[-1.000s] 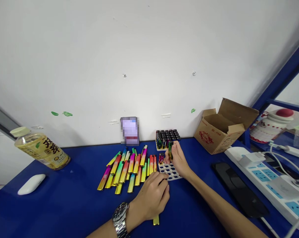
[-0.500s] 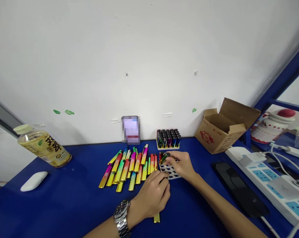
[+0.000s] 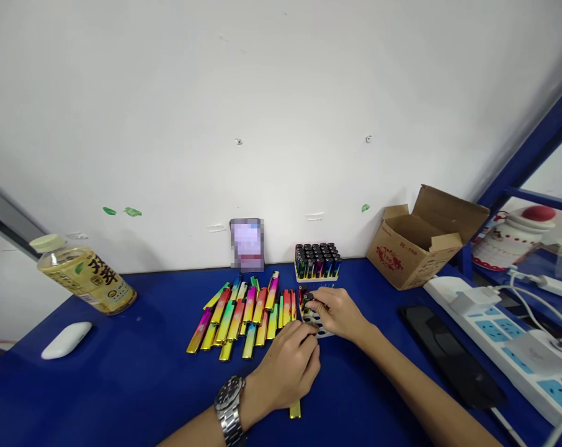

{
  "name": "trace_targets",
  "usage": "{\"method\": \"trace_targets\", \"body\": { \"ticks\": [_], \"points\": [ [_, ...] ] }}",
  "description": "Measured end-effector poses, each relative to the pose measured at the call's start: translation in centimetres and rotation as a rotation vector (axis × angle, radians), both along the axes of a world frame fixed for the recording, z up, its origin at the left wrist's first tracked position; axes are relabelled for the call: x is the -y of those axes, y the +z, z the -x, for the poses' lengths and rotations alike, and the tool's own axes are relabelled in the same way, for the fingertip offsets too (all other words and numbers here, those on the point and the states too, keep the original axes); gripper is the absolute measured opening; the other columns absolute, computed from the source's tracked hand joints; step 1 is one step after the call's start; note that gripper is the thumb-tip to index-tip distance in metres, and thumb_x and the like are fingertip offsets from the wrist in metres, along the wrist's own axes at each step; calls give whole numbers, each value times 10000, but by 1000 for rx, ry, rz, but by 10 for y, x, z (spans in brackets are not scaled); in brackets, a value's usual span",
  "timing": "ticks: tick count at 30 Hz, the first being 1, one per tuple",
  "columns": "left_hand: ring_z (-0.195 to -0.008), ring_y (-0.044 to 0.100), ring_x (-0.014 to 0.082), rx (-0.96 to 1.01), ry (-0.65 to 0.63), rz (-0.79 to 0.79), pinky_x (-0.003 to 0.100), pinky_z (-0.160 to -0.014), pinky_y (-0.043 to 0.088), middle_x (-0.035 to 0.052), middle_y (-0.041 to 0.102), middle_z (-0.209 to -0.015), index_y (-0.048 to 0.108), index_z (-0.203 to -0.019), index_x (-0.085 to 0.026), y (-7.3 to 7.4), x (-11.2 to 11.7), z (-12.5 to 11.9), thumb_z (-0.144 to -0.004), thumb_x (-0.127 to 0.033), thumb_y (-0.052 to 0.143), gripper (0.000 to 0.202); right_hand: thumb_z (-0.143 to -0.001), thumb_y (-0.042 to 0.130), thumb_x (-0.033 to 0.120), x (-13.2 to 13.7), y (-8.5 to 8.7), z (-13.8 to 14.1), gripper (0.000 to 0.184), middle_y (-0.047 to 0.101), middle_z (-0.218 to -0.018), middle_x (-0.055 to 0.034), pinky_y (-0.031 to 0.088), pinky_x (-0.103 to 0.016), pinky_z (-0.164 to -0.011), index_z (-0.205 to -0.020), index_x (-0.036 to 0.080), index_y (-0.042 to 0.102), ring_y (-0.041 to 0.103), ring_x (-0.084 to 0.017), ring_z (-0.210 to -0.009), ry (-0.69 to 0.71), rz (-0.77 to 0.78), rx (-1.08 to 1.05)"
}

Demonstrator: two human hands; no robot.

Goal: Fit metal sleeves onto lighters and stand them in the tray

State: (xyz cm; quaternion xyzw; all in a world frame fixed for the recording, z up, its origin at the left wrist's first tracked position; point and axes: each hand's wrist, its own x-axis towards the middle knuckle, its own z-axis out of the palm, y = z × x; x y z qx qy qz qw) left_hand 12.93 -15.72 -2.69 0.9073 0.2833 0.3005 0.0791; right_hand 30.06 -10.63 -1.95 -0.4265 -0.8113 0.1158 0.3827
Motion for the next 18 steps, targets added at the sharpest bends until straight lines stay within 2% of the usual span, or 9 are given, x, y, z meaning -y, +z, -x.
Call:
{"method": "trace_targets", "body": {
  "ticks": [2,4,8,10,12,14,18],
  "points": [
    [-882,591,207,-5,-2,0,378,-814,544,94,644,-924,614,-875,-135,0,0,0,-882,-94,431,187,-918,440,403,5,9,-2,405,542,-557,-25,282,-269,-560,-584,189,526,452,-139,-512,-23,16,126],
    [-894,590,207,-6,-4,-5,379,-823,543,99,648,-949,613,-877,-132,1,0,0,-882,-92,433,185,-932,404,447,11,17,-7,463,562,-540,-31,309,-293,-621,-568,188,529,506,-158,-525,-153,60,240],
    [-936,582,215,6,22,-42,395,-847,533,103,647,-1002,607,-908,-137,2,3,0,-884,-100,448,164,-947,320,491,24,22,-37,570,598,-533,-93,327,-335,-616,-515,194,544,576,-227,-531,-707,274,355],
    [-954,569,225,32,75,-88,409,-848,522,106,636,-1003,599,-918,-141,4,4,0,-889,-119,452,151,-924,349,516,27,20,-57,570,634,-591,-141,335,-339,-583,-499,194,548,598,-260,-559,-879,416,328],
    [-922,563,227,56,163,-131,415,-816,515,104,625,-964,586,-900,-143,6,3,0,-897,-139,444,142,-917,363,485,27,20,-73,555,639,-593,-141,349,-336,-577,-460,206,511,603,-263,-581,-912,477,245],
    [-861,559,225,35,284,-159,417,-768,507,96,610,-904,571,-884,-146,7,0,1,-903,-156,425,148,-917,346,472,28,21,-81,564,611,-536,-109,349,-324,-572,-425,223,459,586,-245,-566,-873,483,157],
    [-808,560,245,-94,501,-229,433,-739,486,100,584,-861,559,-926,-151,6,-9,3,-886,-173,403,162,-890,354,493,31,26,-69,560,489,-417,-52,272,-298,-502,-393,235,358,442,-179,-431,-759,364,63]
  ]
}}
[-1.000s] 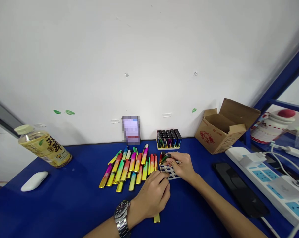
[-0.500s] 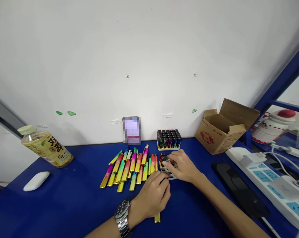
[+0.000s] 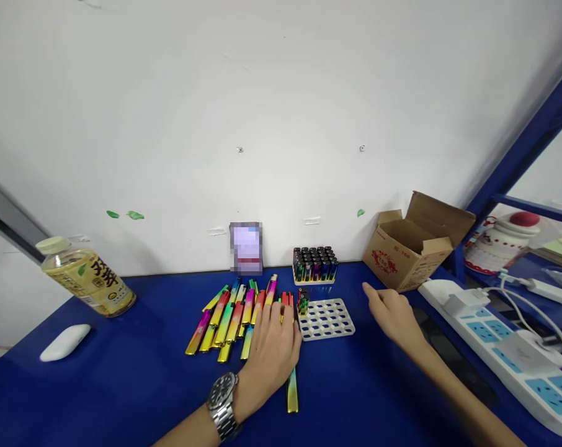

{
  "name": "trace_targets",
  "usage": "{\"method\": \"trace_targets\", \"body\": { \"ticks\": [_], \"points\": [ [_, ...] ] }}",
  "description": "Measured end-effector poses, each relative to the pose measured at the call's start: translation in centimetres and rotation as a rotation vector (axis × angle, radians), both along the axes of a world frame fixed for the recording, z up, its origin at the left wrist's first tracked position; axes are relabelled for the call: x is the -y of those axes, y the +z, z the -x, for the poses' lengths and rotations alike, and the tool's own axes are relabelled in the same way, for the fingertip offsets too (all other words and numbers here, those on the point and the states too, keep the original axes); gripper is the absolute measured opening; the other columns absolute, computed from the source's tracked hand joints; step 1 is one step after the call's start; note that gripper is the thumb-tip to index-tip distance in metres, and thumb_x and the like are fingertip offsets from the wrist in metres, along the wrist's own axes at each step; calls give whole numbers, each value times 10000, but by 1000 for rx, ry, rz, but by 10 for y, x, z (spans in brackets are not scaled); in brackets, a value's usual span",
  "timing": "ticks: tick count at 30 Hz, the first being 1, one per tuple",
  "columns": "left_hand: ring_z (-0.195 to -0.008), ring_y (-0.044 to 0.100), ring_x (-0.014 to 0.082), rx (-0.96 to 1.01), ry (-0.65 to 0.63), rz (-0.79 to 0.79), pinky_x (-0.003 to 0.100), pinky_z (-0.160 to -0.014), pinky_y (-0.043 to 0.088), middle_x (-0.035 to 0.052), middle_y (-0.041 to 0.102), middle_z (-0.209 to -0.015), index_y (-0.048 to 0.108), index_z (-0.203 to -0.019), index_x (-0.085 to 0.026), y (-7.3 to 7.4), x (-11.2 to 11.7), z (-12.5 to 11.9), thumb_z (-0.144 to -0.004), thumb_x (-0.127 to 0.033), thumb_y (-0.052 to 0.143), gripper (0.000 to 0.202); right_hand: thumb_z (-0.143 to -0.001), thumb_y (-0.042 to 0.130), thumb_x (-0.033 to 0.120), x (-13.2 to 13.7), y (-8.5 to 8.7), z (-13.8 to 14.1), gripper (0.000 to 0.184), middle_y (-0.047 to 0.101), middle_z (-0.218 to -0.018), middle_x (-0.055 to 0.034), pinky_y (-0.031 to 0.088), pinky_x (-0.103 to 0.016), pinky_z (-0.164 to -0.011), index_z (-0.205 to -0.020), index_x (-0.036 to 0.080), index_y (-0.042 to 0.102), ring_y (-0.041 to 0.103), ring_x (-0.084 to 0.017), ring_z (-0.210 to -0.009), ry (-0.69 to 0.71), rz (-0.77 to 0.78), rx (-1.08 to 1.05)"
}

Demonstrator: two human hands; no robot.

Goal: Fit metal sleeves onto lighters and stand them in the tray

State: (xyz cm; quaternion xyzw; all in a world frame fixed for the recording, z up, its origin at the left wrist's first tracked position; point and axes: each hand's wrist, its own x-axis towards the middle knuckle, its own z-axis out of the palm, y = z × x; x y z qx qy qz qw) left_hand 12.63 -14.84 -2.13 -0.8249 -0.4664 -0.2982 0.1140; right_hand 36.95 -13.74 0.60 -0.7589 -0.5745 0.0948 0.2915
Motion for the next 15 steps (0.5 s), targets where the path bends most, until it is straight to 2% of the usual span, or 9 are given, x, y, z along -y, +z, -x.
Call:
{"method": "trace_targets", "body": {
  "ticks": [4,9,12,15],
  "points": [
    [-748,587,261,-70,71,-20,436,-717,485,88,599,-770,540,-941,-157,-5,-8,2,-856,-173,418,150,-858,415,500,8,-1,34,532,387,-386,-10,153,-295,-474,-415,222,312,283,-124,-386,244,-102,-107],
    [-560,570,243,-43,25,46,372,-546,468,39,569,-606,495,-952,-145,-4,-13,4,-791,-118,414,182,-867,462,391,16,-3,75,459,384,-415,15,161,-275,-474,-461,203,355,303,-112,-407,556,-74,-285],
    [-575,562,219,64,-10,-9,324,-511,448,26,546,-629,466,-898,-174,-1,-11,4,-836,-140,404,94,-872,484,351,14,-4,93,384,467,-475,10,201,-262,-475,-521,204,430,388,-123,-440,578,-54,-361],
    [-624,539,182,174,-71,-103,293,-547,448,16,517,-677,437,-821,-199,2,-6,1,-890,-172,415,78,-908,454,406,8,-7,107,325,507,-514,23,258,-244,-459,-653,211,503,444,-129,-447,555,16,-587]
  ]
}}
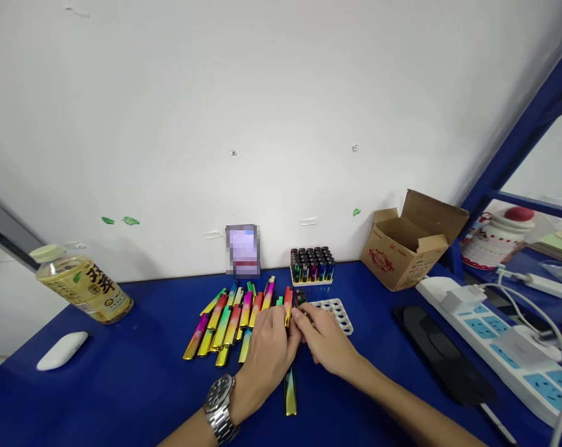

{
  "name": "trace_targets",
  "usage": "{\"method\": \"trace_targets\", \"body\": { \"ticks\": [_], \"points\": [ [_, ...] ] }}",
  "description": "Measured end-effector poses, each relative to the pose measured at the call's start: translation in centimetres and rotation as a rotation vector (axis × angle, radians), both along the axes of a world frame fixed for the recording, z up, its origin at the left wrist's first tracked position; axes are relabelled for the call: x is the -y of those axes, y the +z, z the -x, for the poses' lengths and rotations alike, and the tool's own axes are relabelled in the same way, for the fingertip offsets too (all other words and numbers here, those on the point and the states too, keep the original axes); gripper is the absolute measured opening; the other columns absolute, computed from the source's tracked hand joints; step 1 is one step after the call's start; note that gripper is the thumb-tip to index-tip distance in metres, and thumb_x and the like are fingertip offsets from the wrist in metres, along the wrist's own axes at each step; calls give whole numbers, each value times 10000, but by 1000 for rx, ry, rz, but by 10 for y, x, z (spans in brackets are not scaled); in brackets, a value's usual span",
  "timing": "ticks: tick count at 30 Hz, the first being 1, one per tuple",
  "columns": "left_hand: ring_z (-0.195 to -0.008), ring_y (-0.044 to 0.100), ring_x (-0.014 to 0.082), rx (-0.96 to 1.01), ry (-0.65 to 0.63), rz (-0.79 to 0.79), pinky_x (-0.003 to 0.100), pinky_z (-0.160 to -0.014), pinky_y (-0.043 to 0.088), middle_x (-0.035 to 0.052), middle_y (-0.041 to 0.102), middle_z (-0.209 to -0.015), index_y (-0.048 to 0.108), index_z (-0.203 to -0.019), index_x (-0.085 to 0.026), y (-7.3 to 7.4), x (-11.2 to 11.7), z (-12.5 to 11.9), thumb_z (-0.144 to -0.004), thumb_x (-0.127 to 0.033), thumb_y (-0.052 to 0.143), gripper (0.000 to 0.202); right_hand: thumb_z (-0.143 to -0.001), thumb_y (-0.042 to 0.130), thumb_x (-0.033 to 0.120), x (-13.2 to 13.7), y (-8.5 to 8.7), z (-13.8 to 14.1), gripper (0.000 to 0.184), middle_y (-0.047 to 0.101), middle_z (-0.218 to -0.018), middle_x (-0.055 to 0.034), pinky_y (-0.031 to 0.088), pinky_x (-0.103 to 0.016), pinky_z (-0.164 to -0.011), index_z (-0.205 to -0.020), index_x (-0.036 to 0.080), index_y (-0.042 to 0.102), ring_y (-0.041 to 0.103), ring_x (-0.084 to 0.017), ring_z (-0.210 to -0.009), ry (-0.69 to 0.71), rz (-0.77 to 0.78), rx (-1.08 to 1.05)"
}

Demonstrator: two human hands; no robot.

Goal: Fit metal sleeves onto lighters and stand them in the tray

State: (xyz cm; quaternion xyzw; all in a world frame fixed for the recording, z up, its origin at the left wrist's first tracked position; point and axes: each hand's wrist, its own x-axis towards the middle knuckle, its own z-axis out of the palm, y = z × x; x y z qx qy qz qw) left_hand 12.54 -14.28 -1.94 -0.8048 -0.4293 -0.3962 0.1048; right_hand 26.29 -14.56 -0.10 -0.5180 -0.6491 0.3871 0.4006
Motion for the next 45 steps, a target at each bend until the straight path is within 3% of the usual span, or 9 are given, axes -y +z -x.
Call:
{"method": "trace_targets", "body": {
  "ticks": [5,11,14,18,23,31,36,40,45],
  "points": [
    [-639,489,162,53,-194,-87,280,-571,435,13,508,-692,397,-779,-208,3,8,-2,-884,-149,467,140,-896,473,475,-4,-5,11,333,560,-639,14,390,-242,-548,-731,191,527,517,-141,-591,-67,-46,-283],
    [-719,506,179,-29,-348,71,320,-644,471,48,558,-745,455,-768,-184,3,9,-1,-893,-152,442,129,-849,532,427,-7,-2,-6,236,576,-589,24,425,-240,-527,-763,209,505,512,-124,-515,-274,-179,-476],
    [-806,541,191,-88,-420,206,343,-733,497,61,604,-827,518,-835,-172,0,8,-1,-908,-167,430,115,-772,561,485,-22,-3,-19,316,368,-404,85,253,-205,-368,-642,209,477,298,-79,-354,-233,-10,-646],
    [-787,555,185,-123,-442,287,336,-730,507,54,609,-798,545,-857,-166,-3,7,-2,-917,-159,411,146,-796,359,591,-37,-9,-25,547,170,-314,87,95,-209,-328,-393,223,335,108,-51,-300,-132,288,-833],
    [-787,557,185,-144,-464,266,337,-733,514,63,611,-799,560,-873,-150,-3,7,-2,-921,-145,396,171,-837,277,426,-38,-9,-21,558,178,-283,59,82,-194,-326,-322,213,304,115,-52,-276,-243,356,-918],
    [-789,564,189,-135,-475,245,338,-730,524,64,618,-791,573,-865,-137,-4,7,-1,-920,-140,409,173,-872,276,440,-39,-15,-20,565,187,-285,66,88,-189,-320,-356,212,304,111,-47,-276,-194,371,-852],
    [-778,559,186,-124,-466,235,338,-720,519,63,619,-783,581,-858,-136,-5,7,-1,-918,-136,409,182,-878,362,637,-35,-22,-21,514,352,-393,76,239,-193,-360,-612,204,442,265,-73,-339,-139,42,-677],
    [-738,547,176,-84,-457,186,326,-691,503,54,619,-744,572,-800,-142,-8,7,-1,-904,-113,427,181,-890,484,531,-28,-20,-29,366,567,-684,-12,436,-252,-590,-786,193,577,516,-144,-638,-142,-345,-259],
    [-674,510,161,-4,-417,100,302,-632,463,45,595,-674,537,-733,-150,-9,8,0,-889,-88,434,198,-917,487,355,-22,-21,-35,274,623,-684,-31,449,-253,-578,-846,168,674,567,-152,-610,-59,-471,-40]
  ]
}}
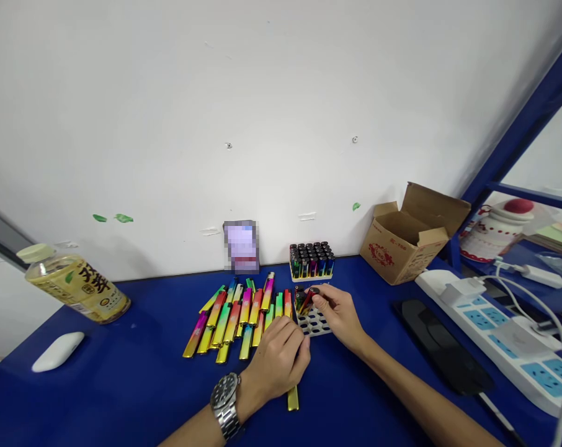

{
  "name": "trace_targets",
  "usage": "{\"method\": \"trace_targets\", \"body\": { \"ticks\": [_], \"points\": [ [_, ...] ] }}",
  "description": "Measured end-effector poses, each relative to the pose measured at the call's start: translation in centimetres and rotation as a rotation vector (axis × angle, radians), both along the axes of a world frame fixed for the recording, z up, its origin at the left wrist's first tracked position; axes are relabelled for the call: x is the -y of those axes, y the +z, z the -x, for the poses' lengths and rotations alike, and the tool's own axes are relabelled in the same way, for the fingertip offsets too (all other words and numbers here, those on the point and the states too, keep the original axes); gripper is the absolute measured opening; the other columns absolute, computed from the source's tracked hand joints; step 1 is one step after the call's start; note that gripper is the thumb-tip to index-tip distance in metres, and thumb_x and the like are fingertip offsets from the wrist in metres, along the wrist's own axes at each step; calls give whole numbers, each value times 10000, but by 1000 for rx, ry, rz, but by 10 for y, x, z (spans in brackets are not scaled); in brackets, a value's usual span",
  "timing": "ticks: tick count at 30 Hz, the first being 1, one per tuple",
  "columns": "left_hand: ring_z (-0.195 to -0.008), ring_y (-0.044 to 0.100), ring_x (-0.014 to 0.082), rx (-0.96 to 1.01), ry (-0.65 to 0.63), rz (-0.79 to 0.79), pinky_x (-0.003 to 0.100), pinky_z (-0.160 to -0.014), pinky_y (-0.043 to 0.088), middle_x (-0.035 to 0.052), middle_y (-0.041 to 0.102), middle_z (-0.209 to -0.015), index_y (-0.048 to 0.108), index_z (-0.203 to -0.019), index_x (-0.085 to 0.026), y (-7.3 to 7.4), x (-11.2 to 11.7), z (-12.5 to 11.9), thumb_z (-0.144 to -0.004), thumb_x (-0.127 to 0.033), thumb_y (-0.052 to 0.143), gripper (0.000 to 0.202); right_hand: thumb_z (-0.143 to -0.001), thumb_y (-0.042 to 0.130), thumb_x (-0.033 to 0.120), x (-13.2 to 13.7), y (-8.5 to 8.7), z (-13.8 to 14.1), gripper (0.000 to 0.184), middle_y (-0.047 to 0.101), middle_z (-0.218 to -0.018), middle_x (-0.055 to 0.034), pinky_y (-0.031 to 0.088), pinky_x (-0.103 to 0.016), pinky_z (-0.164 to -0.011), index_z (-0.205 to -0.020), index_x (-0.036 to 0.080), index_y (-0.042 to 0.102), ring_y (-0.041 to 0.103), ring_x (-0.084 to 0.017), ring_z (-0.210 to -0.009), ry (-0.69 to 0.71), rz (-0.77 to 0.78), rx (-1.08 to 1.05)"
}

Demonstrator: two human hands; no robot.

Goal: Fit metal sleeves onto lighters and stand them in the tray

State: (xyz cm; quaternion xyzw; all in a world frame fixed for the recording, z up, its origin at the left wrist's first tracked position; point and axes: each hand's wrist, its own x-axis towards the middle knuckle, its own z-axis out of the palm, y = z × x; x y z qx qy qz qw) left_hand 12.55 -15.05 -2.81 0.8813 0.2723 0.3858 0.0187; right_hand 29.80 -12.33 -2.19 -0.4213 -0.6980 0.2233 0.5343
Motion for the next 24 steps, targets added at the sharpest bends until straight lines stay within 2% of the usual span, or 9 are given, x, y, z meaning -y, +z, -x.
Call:
{"method": "trace_targets", "body": {
  "ticks": [5,8,13,16,18,20,22,24],
  "points": [
    [-601,442,149,12,46,-41,286,-571,400,29,533,-600,494,-669,-165,3,1,2,-901,-95,402,259,-918,445,219,4,-5,2,240,649,-619,-23,457,-236,-554,-868,171,675,593,-145,-548,-65,-137,150],
    [-568,412,141,8,64,-61,283,-548,362,14,492,-566,460,-627,-176,4,1,2,-901,-94,392,294,-910,433,173,5,-9,1,231,656,-615,-23,456,-226,-554,-878,169,662,607,-140,-544,-52,-208,189],
    [-543,407,130,-10,105,-75,279,-534,342,1,472,-557,451,-619,-175,3,1,1,-900,-104,402,294,-940,371,203,0,-10,-3,321,613,-573,-29,380,-227,-501,-739,165,618,546,-130,-493,-29,-169,356],
    [-580,443,144,-39,97,-47,284,-562,382,19,512,-605,485,-673,-168,3,1,1,-903,-126,402,248,-964,332,258,0,-2,-4,388,610,-596,-50,355,-252,-540,-705,157,602,546,-148,-541,-49,-149,528],
    [-619,475,160,-62,70,-22,299,-597,416,36,550,-649,506,-717,-163,3,2,1,-899,-130,404,211,-968,349,319,3,10,-4,418,614,-595,-49,385,-280,-642,-672,158,596,563,-156,-574,-18,-71,642],
    [-659,508,171,-69,35,-7,309,-628,439,47,585,-693,523,-754,-161,3,2,1,-891,-126,415,178,-964,364,395,8,24,-7,479,605,-553,-39,397,-349,-802,-617,159,594,582,-161,-588,-18,79,750],
    [-679,531,173,-62,4,-8,307,-642,450,48,609,-719,532,-769,-162,2,2,1,-889,-125,425,165,-973,325,442,11,37,-11,552,634,-581,-70,342,-471,-936,-612,151,625,625,-197,-663,-144,271,854],
    [-642,530,163,-53,7,-33,297,-620,444,40,609,-691,532,-745,-165,3,2,1,-892,-127,420,189,-982,259,465,12,46,-20,600,689,-736,-143,287,-612,-947,-718,135,686,655,-276,-796,-367,482,925]
  ]
}}
